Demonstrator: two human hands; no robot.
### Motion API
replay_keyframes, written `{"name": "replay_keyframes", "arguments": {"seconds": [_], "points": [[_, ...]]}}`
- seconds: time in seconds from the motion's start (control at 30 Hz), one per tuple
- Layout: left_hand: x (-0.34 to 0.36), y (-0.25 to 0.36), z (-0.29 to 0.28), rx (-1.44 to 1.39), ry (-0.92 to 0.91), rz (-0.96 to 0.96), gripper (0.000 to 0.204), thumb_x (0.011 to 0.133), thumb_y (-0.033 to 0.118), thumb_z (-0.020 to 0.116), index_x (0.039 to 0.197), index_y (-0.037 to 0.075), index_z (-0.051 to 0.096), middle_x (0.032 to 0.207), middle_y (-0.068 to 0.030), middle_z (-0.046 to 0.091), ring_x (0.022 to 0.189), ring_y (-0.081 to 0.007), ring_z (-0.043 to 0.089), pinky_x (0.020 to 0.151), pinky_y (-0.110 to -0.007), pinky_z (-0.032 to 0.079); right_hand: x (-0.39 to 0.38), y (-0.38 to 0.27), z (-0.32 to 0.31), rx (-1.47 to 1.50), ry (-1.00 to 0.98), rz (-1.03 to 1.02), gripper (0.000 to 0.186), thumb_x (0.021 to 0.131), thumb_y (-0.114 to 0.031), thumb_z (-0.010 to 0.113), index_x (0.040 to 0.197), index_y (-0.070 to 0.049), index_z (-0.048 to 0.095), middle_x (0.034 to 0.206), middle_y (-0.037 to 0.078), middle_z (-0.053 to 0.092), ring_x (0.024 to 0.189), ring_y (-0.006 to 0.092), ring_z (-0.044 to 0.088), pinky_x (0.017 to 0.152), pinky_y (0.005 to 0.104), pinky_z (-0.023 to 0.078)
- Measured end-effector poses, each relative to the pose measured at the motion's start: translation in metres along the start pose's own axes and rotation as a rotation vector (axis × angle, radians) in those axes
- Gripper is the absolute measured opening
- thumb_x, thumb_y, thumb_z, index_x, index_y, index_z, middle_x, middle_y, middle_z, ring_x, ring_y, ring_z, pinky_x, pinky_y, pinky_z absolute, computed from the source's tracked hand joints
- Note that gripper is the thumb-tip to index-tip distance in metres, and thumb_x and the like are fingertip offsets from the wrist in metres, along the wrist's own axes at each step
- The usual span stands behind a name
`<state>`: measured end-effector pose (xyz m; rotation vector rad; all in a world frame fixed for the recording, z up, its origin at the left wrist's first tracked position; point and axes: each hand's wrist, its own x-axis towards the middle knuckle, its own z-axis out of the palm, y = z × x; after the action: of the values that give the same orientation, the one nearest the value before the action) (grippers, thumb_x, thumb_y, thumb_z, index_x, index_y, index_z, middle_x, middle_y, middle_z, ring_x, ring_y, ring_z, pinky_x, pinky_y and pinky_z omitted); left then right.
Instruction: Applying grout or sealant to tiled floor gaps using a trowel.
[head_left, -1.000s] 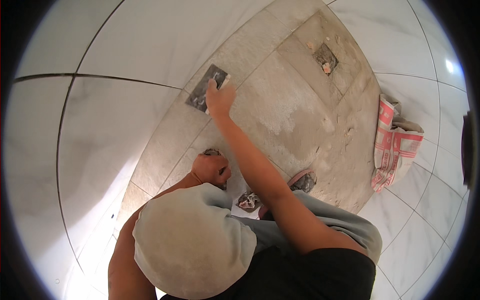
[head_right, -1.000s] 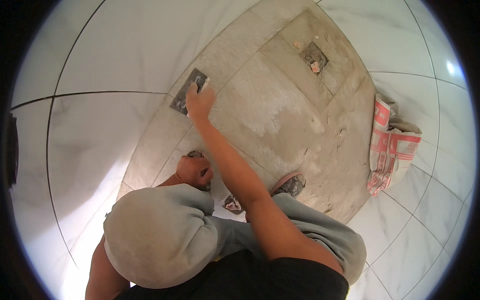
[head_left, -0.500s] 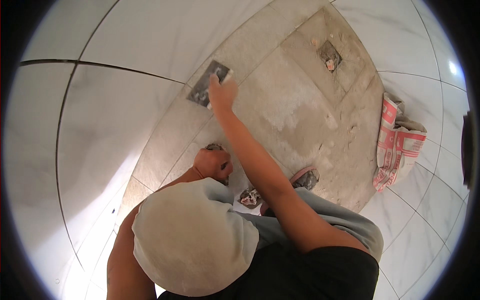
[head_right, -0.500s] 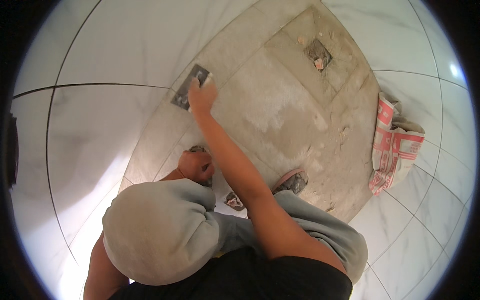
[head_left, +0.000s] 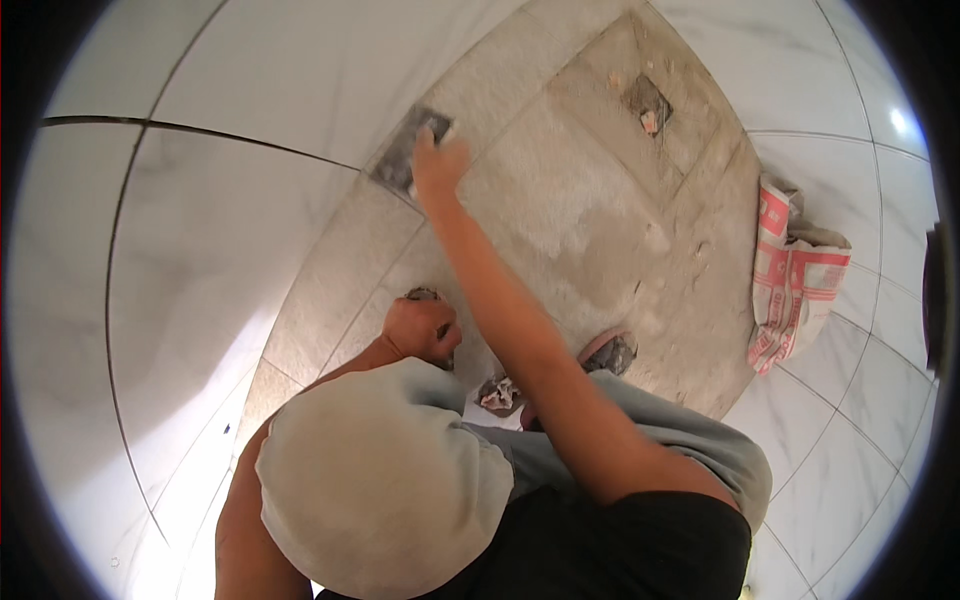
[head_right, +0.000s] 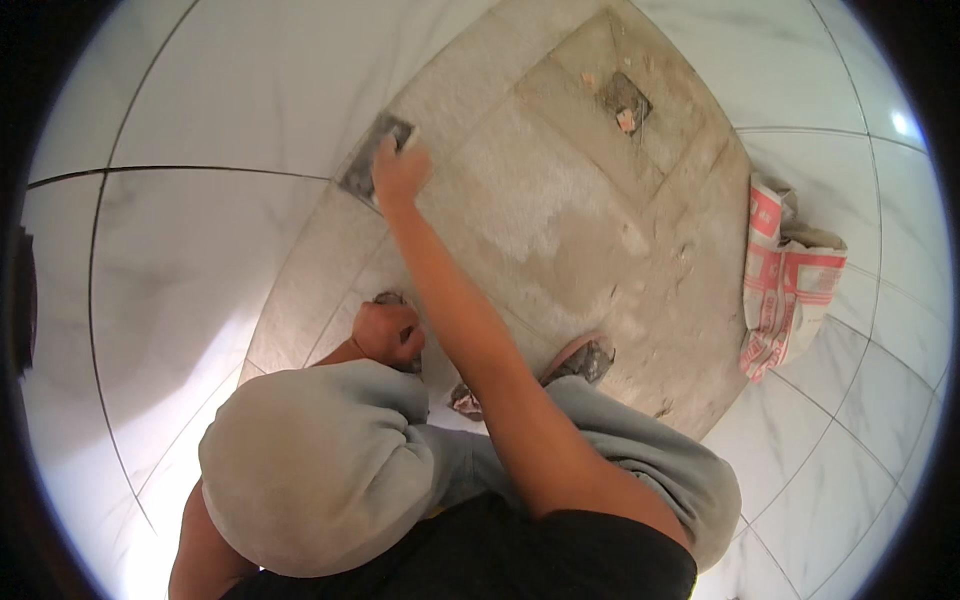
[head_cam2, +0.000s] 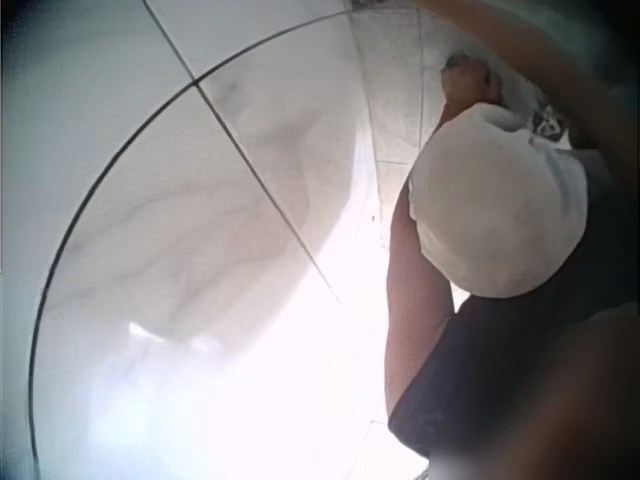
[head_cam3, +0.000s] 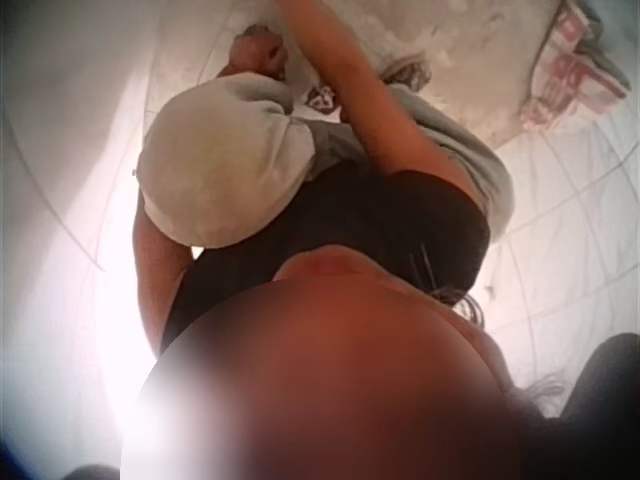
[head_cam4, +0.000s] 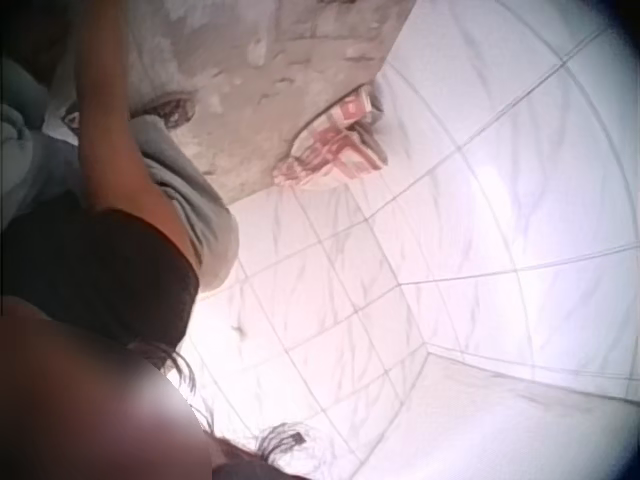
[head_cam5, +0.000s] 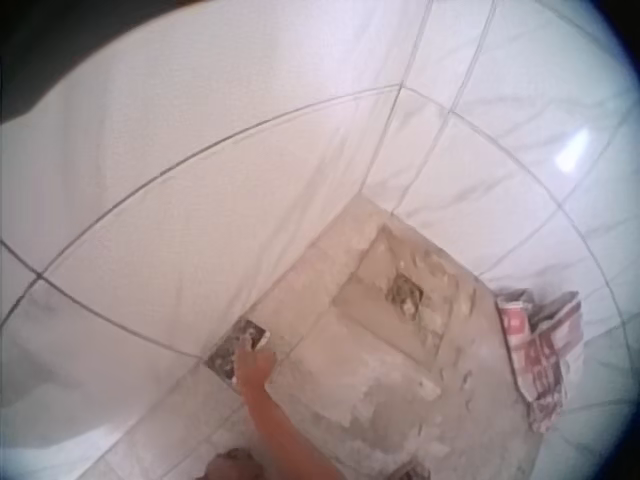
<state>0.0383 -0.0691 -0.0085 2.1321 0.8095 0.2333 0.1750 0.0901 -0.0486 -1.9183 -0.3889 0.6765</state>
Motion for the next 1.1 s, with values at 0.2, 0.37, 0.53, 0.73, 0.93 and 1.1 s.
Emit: {"name": "replay_keyframes", "arguments": {"seconds": [0.2, 0.37, 0.53, 0.73, 0.93, 1.1], "points": [[-0.002, 0.001, 0.001, -0.039, -0.018, 0.004, 0.02, 0.072, 0.026, 0.063, 0.059, 0.011, 0.057, 0.06, -0.0085, 0.059, 0.054, -0.031, 0.059, 0.049, -0.043, 0.048, -0.002, 0.026, 0.003, 0.032, 0.059, -0.12, 0.025, 0.078, -0.016, 0.064, 0.064, 0.005, 0.06, 0.056, 0.013, 0.061, 0.05, 0.0266, 0.061, 0.049, 0.0396, 0.045], [-0.007, -0.004, -0.004, -0.022, 0.008, -0.023, 0.02, 0.071, 0.025, 0.063, 0.058, 0.011, 0.056, 0.061, -0.0088, 0.059, 0.054, -0.0317, 0.06, 0.049, -0.043, 0.048, -0.014, 0.008, 0.021, -0.024, 0.015, -0.117, 0.035, 0.078, -0.023, 0.067, 0.064, 0.008, 0.057, 0.06, 0.023, 0.06, 0.06, 0.0368, 0.063, 0.056, 0.0465, 0.045], [-0.001, 0.003, -0.001, 0.031, -0.03, 0.008, 0.019, 0.071, 0.024, 0.062, 0.058, 0.011, 0.056, 0.061, -0.0087, 0.059, 0.055, -0.0326, 0.059, 0.05, -0.044, 0.048, 0.002, 0.011, 0.014, -0.129, 0.088, 0.04, 0.038, 0.078, -0.024, 0.067, 0.064, 0.01, 0.057, 0.063, 0.025, 0.06, 0.061, 0.0393, 0.063, 0.056, 0.0473, 0.045], [-0.011, 0.0, -0.011, 0.032, -0.005, -0.006, 0.017, 0.072, 0.024, 0.061, 0.062, 0.011, 0.058, 0.061, -0.0075, 0.06, 0.057, -0.0306, 0.059, 0.049, -0.043, 0.046, 0.06, -0.017, -0.024, -0.296, -0.114, -0.187, 0.04, 0.078, -0.027, 0.066, 0.066, 0.011, 0.058, 0.067, 0.025, 0.061, 0.065, 0.0407, 0.064, 0.057, 0.0479, 0.045], [0.004, 0.009, 0.0, 0.009, -0.03, 0.035, 0.018, 0.073, 0.023, 0.061, 0.06, 0.011, 0.056, 0.06, -0.0072, 0.059, 0.054, -0.0295, 0.058, 0.049, -0.042, 0.046, 0.074, 0.031, -0.026, -0.611, -0.152, -0.578, 0.045, 0.077, -0.034, 0.071, 0.071, 0.009, 0.061, 0.074, 0.03, 0.062, 0.073, 0.0431, 0.063, 0.069, 0.0484, 0.048], [-0.003, -0.003, -0.003, -0.001, -0.018, -0.004, 0.021, 0.073, 0.024, 0.062, 0.059, 0.01, 0.055, 0.058, -0.0082, 0.057, 0.053, -0.0314, 0.057, 0.048, -0.043, 0.045, 0.03, 0.016, -0.018, -0.432, -0.248, -0.281, 0.044, 0.078, -0.032, 0.069, 0.066, 0.009, 0.061, 0.073, 0.027, 0.064, 0.074, 0.041, 0.064, 0.069, 0.0494, 0.048]]}}
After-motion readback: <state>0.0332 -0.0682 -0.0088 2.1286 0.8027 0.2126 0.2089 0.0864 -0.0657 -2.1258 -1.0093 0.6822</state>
